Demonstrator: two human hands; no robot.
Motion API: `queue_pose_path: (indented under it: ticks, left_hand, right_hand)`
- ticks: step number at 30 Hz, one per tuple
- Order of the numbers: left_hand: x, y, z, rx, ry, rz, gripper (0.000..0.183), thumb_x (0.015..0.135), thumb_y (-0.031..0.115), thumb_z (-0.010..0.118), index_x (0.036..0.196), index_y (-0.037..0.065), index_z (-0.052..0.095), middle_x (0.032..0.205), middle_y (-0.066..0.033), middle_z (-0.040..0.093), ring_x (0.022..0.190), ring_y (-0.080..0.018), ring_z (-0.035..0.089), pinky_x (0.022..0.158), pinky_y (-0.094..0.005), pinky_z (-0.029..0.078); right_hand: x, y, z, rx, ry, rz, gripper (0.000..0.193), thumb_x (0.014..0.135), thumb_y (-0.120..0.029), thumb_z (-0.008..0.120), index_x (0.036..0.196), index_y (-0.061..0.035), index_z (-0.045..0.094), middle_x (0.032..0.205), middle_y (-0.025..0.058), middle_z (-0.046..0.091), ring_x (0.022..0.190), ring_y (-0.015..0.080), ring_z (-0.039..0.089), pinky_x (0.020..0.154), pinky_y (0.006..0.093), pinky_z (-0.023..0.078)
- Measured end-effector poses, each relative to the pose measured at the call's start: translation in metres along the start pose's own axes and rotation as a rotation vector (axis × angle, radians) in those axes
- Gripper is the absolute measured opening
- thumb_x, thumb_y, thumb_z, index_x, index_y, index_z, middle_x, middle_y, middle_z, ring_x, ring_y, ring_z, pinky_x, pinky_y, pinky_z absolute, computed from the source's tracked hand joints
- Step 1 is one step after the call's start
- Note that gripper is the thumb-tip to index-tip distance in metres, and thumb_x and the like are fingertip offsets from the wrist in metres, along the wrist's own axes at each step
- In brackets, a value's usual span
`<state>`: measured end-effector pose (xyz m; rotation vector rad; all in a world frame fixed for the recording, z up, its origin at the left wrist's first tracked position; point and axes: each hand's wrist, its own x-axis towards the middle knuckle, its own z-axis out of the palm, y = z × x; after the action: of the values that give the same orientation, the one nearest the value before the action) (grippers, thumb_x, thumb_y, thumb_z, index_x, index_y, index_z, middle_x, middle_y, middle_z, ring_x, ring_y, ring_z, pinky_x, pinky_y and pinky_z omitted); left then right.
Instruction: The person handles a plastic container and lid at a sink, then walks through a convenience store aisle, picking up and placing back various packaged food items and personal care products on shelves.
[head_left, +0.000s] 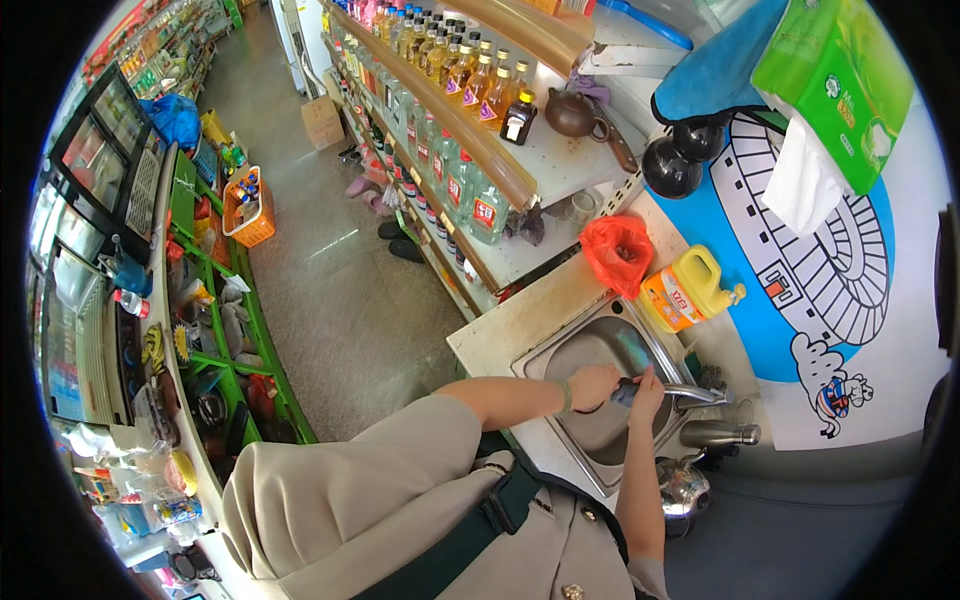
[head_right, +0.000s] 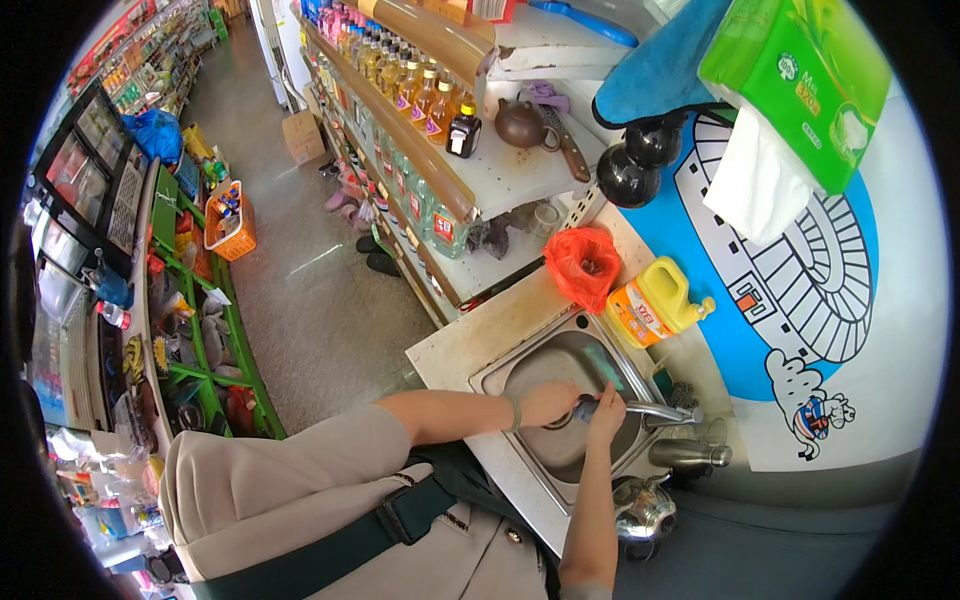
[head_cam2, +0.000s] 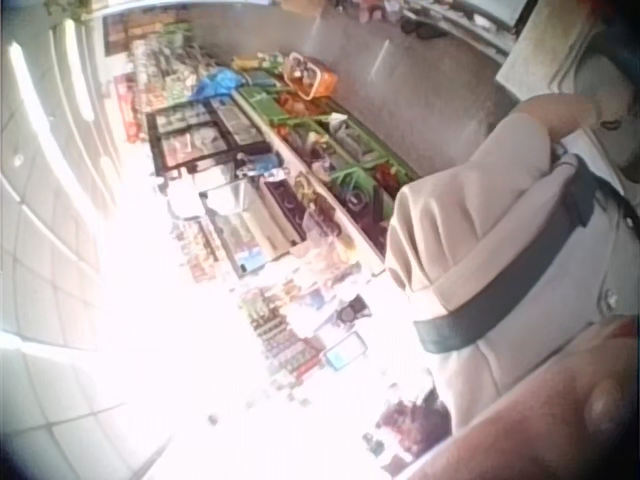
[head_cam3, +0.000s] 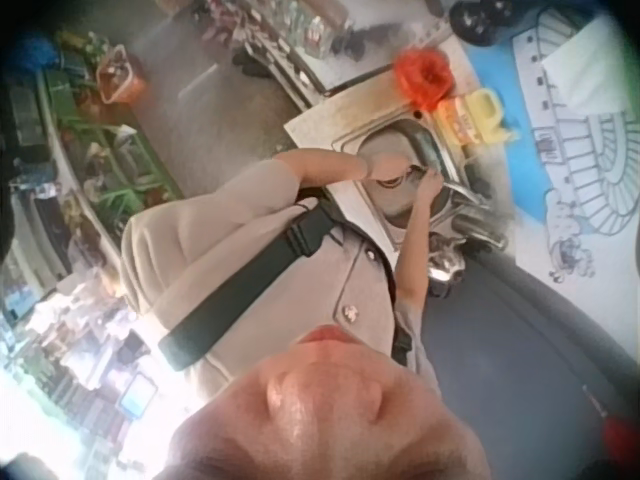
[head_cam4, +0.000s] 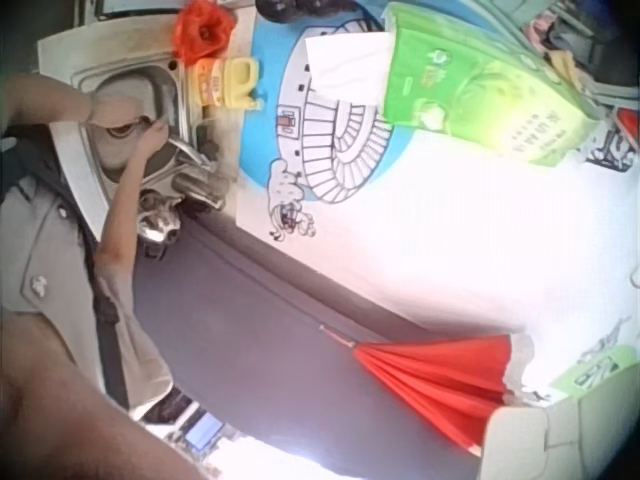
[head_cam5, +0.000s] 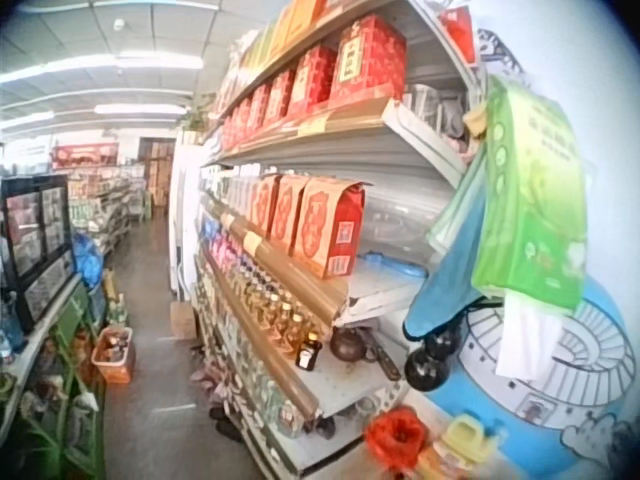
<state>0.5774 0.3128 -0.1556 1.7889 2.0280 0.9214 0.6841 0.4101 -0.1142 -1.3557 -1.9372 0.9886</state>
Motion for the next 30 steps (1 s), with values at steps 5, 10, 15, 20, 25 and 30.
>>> queue_pose_path:
  ticks: [5, 10, 15, 20, 25, 30]
  left_hand:
    - [0.001, 0.017, -0.038, -0.330, -0.047, -0.013, 0.030, 0.076, 0.019, 0.067, 0.096, 0.000, 0.054, 0.090, -0.0188, 0.060, 0.081, -0.0352, 0.061, 0.072, -0.0415, 0.048]
    - [-0.014, -0.001, -0.065, -0.951, -0.083, -0.339, 0.031, 0.079, 0.013, 0.068, 0.105, 0.000, 0.056, 0.085, -0.0099, 0.063, 0.077, -0.0174, 0.061, 0.068, -0.0367, 0.049]
    - [-0.032, -0.010, -0.128, -1.371, 0.167, -0.673, 0.038, 0.087, 0.034, 0.063, 0.113, 0.006, 0.058, 0.088, -0.0017, 0.063, 0.081, -0.0103, 0.059, 0.069, -0.0291, 0.048]
    - [-0.036, 0.020, -0.160, -1.182, 0.212, -0.441, 0.034, 0.085, 0.039, 0.067, 0.103, 0.010, 0.065, 0.089, 0.0008, 0.065, 0.082, -0.0083, 0.057, 0.073, -0.0241, 0.046]
    - [-0.067, 0.031, -0.219, -0.644, 0.527, -0.338, 0.039, 0.081, 0.036, 0.072, 0.082, -0.003, 0.065, 0.067, -0.0056, 0.063, 0.062, -0.0063, 0.052, 0.058, -0.0279, 0.047]
    - [-0.112, 0.014, -0.284, -0.527, 1.000, -0.310, 0.039, 0.089, 0.034, 0.062, 0.074, -0.001, 0.055, 0.055, -0.0135, 0.042, 0.054, -0.0150, 0.036, 0.053, -0.0338, 0.040]
  right_hand:
    - [-0.011, -0.041, -0.017, 0.533, -0.112, 0.162, 0.048, 0.096, -0.038, 0.049, 0.065, -0.0023, 0.055, 0.062, 0.0039, 0.052, 0.059, 0.0131, 0.048, 0.059, 0.0278, 0.037]
    - [-0.010, -0.084, -0.036, 0.235, -0.127, -0.278, 0.042, 0.098, -0.030, 0.046, 0.068, -0.0015, 0.051, 0.059, 0.0039, 0.052, 0.057, 0.0114, 0.045, 0.055, 0.0264, 0.037]
    - [-0.008, -0.101, -0.055, 0.210, -0.427, -0.195, 0.032, 0.089, -0.030, 0.061, 0.071, -0.0058, 0.051, 0.061, -0.0003, 0.050, 0.056, 0.0107, 0.048, 0.052, 0.0250, 0.040]
    - [-0.036, -0.125, -0.033, -0.195, -0.644, -0.613, 0.034, 0.074, -0.026, 0.076, 0.082, 0.0014, 0.059, 0.084, 0.0119, 0.057, 0.076, 0.0264, 0.056, 0.068, 0.0343, 0.045]
    - [-0.053, -0.161, -0.021, 0.020, -0.717, -0.759, 0.025, 0.084, -0.018, 0.065, 0.097, 0.0038, 0.063, 0.098, 0.0172, 0.060, 0.089, 0.0295, 0.057, 0.080, 0.0327, 0.045]
    - [-0.111, -0.222, -0.011, 0.171, -0.518, -0.732, 0.018, 0.089, -0.012, 0.060, 0.100, 0.0009, 0.064, 0.090, 0.0144, 0.059, 0.084, 0.0250, 0.059, 0.075, 0.0307, 0.045]
